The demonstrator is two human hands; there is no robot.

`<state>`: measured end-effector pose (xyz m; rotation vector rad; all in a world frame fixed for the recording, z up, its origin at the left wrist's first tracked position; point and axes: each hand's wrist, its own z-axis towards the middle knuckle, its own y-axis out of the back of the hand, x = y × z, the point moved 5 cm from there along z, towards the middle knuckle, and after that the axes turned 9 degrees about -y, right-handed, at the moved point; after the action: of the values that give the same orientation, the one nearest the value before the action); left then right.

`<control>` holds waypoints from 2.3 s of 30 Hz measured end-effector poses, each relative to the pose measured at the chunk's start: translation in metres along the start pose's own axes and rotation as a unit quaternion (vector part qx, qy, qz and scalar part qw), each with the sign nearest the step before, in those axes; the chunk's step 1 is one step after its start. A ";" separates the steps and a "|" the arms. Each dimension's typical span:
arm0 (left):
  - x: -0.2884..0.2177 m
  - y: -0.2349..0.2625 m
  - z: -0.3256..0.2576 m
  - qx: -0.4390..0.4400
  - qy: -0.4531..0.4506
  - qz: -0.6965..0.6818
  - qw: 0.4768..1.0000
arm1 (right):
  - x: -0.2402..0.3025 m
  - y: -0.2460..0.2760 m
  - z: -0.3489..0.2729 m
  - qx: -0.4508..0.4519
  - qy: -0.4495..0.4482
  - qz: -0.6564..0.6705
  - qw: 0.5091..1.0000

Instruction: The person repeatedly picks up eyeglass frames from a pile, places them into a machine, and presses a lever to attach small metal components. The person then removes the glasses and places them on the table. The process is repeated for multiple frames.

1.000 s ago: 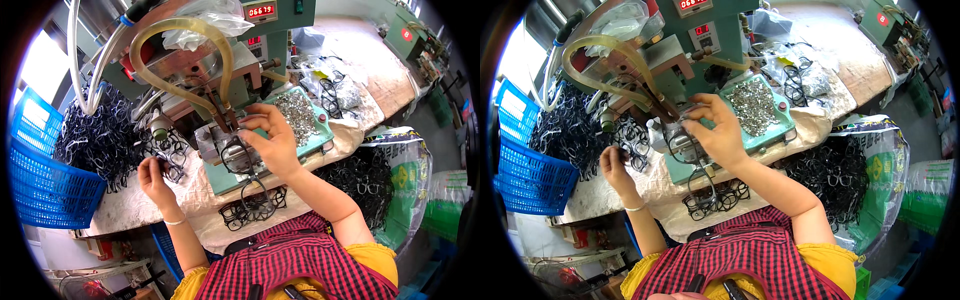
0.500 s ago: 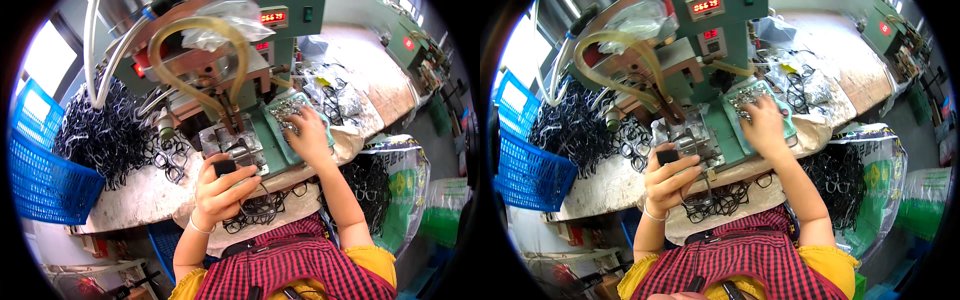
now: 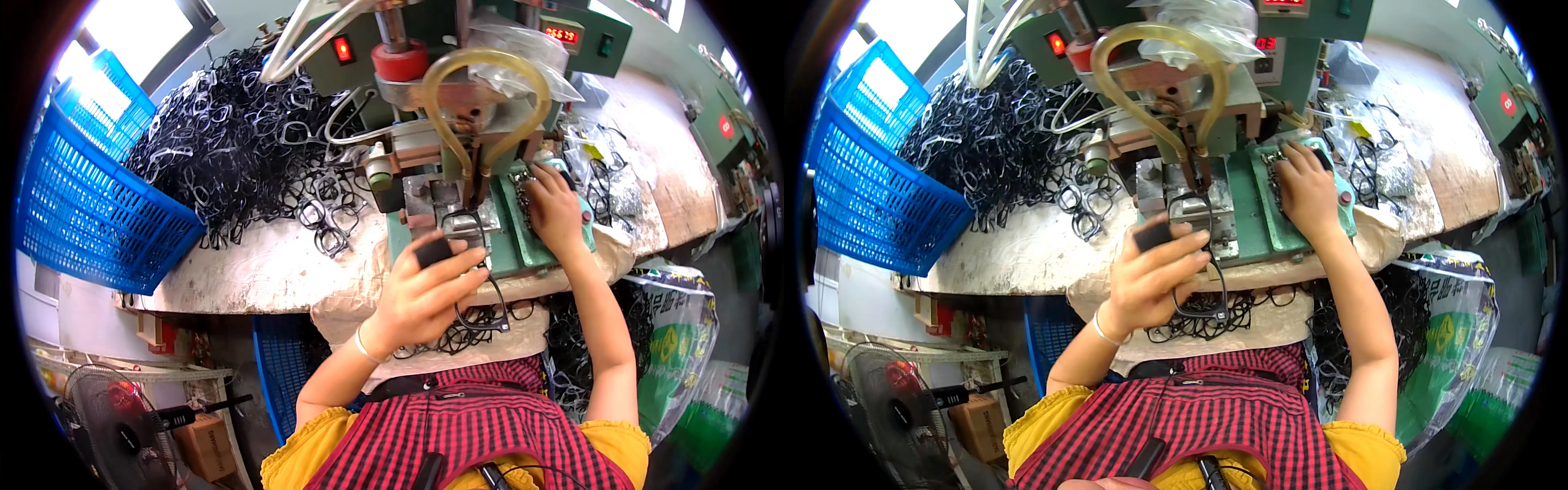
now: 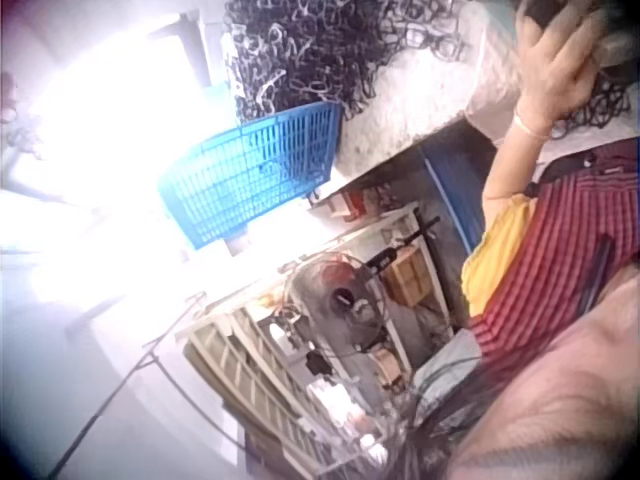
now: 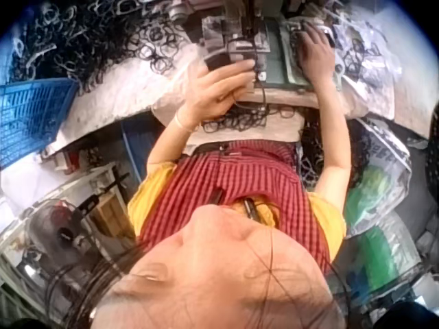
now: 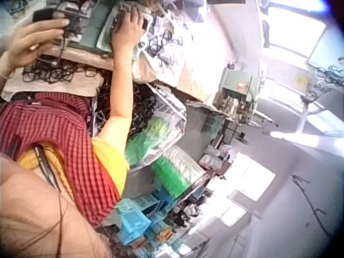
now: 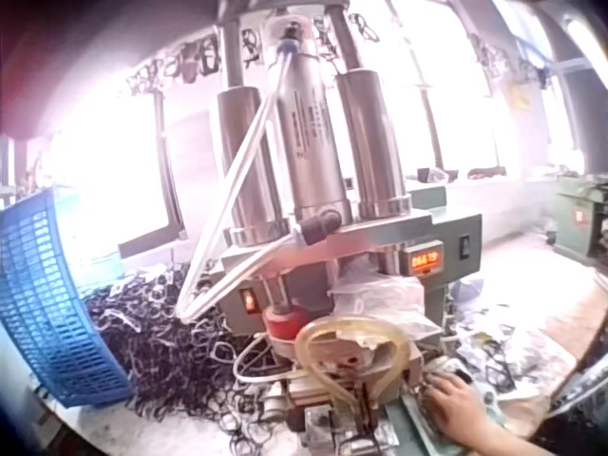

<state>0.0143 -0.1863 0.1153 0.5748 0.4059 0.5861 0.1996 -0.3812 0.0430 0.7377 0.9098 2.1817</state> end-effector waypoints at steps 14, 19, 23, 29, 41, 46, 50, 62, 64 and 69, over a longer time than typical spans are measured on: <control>0.130 0.130 -0.126 -0.071 0.258 0.352 0.897 | -0.026 -0.024 -0.029 -0.144 -0.365 0.519 0.759; 0.199 0.084 -0.162 0.032 0.277 0.341 0.898 | -0.007 -0.003 -0.022 -0.103 -0.313 0.369 0.869; 0.211 0.072 -0.196 0.000 0.471 0.255 0.844 | -0.018 0.026 -0.062 -0.130 -0.301 0.225 0.917; 0.201 0.067 -0.199 -0.007 0.464 0.155 0.872 | -0.023 0.057 -0.100 -0.122 -0.354 0.255 0.892; 0.134 0.037 -0.143 -0.386 0.352 -0.365 0.771 | 0.087 0.015 0.003 -0.068 -0.244 0.547 0.798; 0.065 0.075 -0.020 -0.386 0.111 -0.334 0.853 | 0.092 0.014 0.003 -0.014 -0.272 0.619 0.736; 0.055 0.072 0.033 -0.333 0.128 -0.168 0.919 | 0.106 0.022 0.007 0.016 -0.297 0.642 0.707; 0.014 0.002 0.023 -0.020 -0.091 -0.059 0.994 | 0.008 0.027 -0.022 0.017 -0.234 0.037 0.971; 0.014 -0.002 0.022 -0.001 -0.113 -0.047 0.993 | -0.017 0.019 -0.036 0.000 -0.237 0.003 0.972; 0.022 -0.001 0.024 -0.007 -0.117 -0.084 0.990 | -0.026 0.013 -0.048 -0.066 -0.209 0.036 0.975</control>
<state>0.0435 -0.1822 0.1286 0.5812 0.2261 0.3542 0.1781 -0.4261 0.0180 1.1223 0.5248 2.0120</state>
